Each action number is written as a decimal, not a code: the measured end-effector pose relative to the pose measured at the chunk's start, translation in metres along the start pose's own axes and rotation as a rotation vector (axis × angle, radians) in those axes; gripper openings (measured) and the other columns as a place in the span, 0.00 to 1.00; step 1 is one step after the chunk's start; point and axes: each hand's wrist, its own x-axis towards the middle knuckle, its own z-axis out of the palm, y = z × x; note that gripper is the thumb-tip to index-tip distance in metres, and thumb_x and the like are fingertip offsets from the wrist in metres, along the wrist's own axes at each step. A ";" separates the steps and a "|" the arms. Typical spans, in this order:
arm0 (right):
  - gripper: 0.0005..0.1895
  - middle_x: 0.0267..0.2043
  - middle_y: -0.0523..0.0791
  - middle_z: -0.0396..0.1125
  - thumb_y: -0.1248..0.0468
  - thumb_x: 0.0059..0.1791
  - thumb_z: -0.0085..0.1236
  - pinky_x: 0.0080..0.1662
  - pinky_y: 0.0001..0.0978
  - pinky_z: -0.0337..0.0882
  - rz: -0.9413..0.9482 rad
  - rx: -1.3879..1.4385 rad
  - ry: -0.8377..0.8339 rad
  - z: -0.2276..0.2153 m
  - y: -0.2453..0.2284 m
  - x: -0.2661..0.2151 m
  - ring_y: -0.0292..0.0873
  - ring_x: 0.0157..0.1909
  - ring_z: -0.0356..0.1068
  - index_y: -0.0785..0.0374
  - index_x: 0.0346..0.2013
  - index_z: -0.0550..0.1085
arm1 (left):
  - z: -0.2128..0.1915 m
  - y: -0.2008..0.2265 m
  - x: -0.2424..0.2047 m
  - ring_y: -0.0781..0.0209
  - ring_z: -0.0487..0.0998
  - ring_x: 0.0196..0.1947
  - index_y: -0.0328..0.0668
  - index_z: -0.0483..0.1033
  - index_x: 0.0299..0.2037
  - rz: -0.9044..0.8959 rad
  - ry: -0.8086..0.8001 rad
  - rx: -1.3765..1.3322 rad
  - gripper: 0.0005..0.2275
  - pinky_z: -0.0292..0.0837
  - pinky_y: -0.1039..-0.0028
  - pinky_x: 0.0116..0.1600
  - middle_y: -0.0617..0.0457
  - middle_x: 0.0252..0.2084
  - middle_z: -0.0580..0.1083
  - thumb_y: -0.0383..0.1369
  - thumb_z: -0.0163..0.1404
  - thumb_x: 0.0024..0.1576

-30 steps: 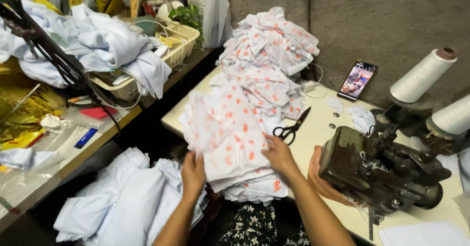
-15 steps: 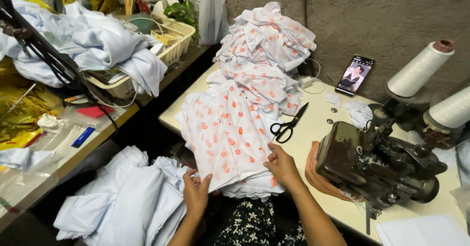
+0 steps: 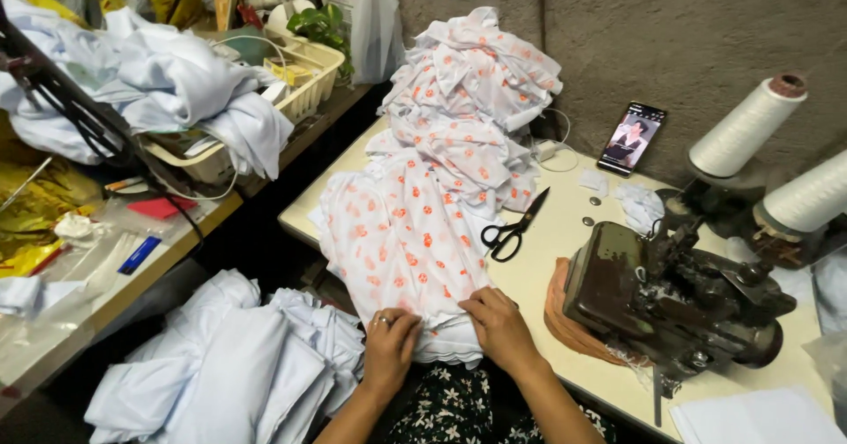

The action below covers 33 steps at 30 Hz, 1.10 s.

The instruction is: Inspecting and stacking small pieces of patterned fabric at a sewing workstation

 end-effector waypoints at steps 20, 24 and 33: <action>0.15 0.29 0.39 0.72 0.61 0.51 0.48 0.33 0.18 0.65 0.298 0.282 0.086 -0.040 -0.021 -0.149 0.31 0.26 0.69 0.53 0.45 0.82 | 0.163 -0.044 0.252 0.40 0.70 0.47 0.46 0.69 0.55 0.350 -0.126 0.218 0.25 0.69 0.50 0.43 0.39 0.50 0.70 0.42 0.61 0.49; 0.15 0.36 0.39 0.72 0.60 0.51 0.50 0.40 0.20 0.65 0.419 0.373 -0.084 -0.053 0.000 -0.172 0.31 0.35 0.69 0.52 0.50 0.78 | 0.182 -0.023 0.278 0.47 0.74 0.42 0.48 0.75 0.42 0.431 -0.009 0.349 0.16 0.72 0.57 0.43 0.47 0.39 0.72 0.39 0.60 0.46; 0.25 0.59 0.38 0.69 0.55 0.50 0.57 0.62 0.27 0.63 0.705 0.735 -0.628 -0.101 0.036 -0.198 0.32 0.59 0.68 0.48 0.63 0.67 | 0.076 0.079 0.353 0.27 0.75 0.41 0.33 0.69 0.47 0.229 0.150 -0.263 0.08 0.70 0.46 0.45 0.33 0.38 0.73 0.26 0.46 0.59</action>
